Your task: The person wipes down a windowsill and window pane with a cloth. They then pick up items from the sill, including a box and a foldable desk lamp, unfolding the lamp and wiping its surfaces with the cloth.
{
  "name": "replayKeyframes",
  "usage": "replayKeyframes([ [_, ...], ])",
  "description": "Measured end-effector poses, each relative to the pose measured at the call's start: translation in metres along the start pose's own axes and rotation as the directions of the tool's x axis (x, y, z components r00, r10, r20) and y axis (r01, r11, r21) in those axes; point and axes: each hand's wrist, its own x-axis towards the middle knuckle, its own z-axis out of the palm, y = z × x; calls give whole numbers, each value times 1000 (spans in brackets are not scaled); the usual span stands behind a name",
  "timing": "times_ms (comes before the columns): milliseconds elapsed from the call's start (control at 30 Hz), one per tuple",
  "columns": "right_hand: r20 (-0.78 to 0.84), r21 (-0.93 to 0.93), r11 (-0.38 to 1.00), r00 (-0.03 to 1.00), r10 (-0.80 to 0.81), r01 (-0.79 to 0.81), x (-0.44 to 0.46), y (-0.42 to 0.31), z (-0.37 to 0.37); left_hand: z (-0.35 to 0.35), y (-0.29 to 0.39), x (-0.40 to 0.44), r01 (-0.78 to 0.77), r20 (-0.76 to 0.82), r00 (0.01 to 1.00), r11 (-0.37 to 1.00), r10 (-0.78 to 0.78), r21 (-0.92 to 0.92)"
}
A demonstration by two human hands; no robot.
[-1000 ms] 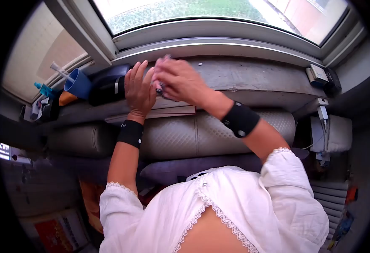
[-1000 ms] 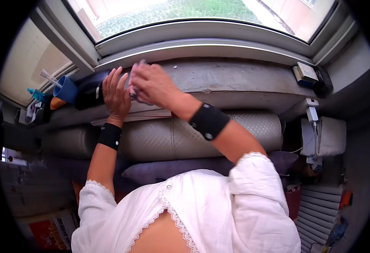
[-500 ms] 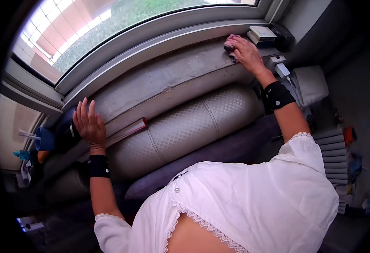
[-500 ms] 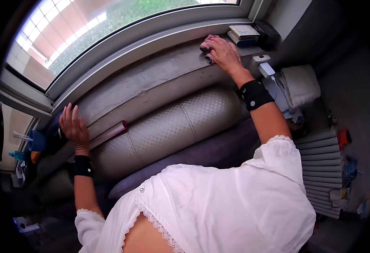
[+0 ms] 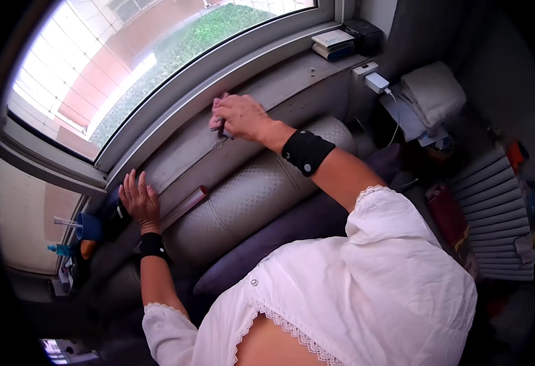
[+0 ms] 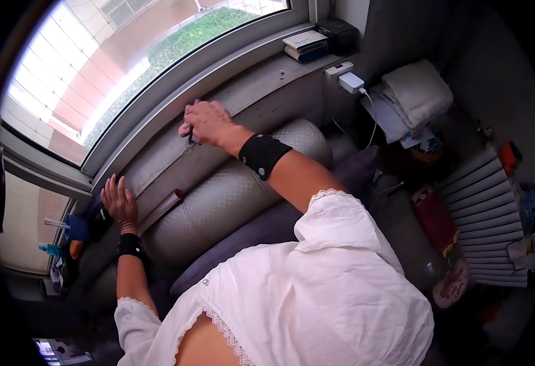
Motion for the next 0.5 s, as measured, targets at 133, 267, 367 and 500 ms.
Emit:
replayKeyframes([
  [133, -52, -193, 970, 988, 143, -150, -36, 72, -76, -1, 2, 0, 31, 22, 999, 1000, -31, 4],
  [267, -189, -265, 928, 958, 218, -263, -31, 121, -131, 0, 1, 0, 19, 14, 1000, 999, -18, -26],
  [367, -329, -411, 875, 937, 119, -255, -12, 178, -151, 1, 1, 0, 16, 32, 999, 1000, -15, -22],
  [500, -140, -501, 707, 853, 502, -498, -1, 200, -140, -2, 3, 2, 31, 48, 998, 999, -29, -42],
])
